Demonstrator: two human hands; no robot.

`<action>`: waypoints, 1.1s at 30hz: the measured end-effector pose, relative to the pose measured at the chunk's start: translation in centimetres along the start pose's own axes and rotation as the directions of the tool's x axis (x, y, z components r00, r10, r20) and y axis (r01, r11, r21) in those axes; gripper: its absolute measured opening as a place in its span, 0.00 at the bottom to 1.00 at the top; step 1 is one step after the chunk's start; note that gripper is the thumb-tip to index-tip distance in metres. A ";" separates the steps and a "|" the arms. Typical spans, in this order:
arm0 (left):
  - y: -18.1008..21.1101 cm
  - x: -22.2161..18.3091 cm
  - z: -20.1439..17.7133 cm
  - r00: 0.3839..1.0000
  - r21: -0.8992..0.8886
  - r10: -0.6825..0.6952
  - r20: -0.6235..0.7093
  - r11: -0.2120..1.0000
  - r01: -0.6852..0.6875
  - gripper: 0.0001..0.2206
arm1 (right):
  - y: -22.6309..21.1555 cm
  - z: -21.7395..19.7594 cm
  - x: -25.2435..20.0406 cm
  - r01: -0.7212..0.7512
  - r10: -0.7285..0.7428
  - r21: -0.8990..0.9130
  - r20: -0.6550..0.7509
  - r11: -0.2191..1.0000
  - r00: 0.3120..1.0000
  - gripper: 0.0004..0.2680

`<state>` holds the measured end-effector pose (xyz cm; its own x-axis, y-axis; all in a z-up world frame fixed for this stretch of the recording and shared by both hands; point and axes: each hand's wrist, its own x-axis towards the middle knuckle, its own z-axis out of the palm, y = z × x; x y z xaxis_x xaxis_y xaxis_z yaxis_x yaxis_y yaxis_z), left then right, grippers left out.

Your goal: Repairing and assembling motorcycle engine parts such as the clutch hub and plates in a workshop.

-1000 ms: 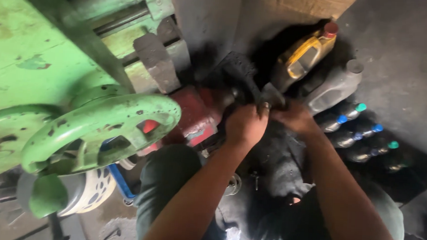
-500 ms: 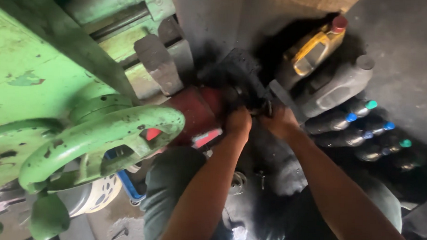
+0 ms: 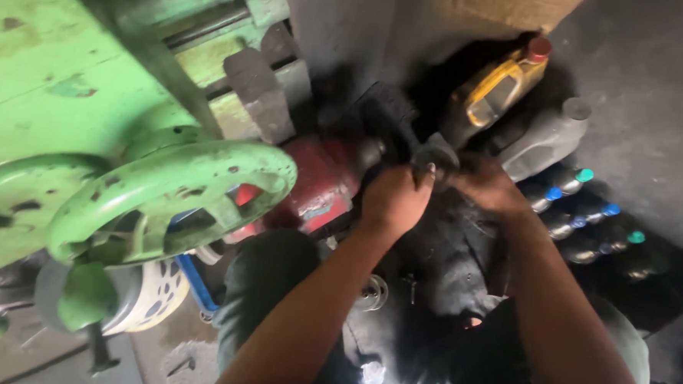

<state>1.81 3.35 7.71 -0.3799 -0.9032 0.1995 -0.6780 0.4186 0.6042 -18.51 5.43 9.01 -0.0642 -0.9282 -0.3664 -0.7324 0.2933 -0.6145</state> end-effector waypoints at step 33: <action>-13.1 3.1 19.7 0.965 0.389 -0.188 0.184 0.915 0.104 0.13 | -0.2 5.6 3.5 -0.160 0.159 0.017 0.037 0.987 0.987 0.12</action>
<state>-2.92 -3.09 -14.77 -0.3552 -0.9326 -0.0632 -0.9048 0.3261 0.2739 -14.76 3.40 3.92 -0.1550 -0.8606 -0.4851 -0.7010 0.4418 -0.5598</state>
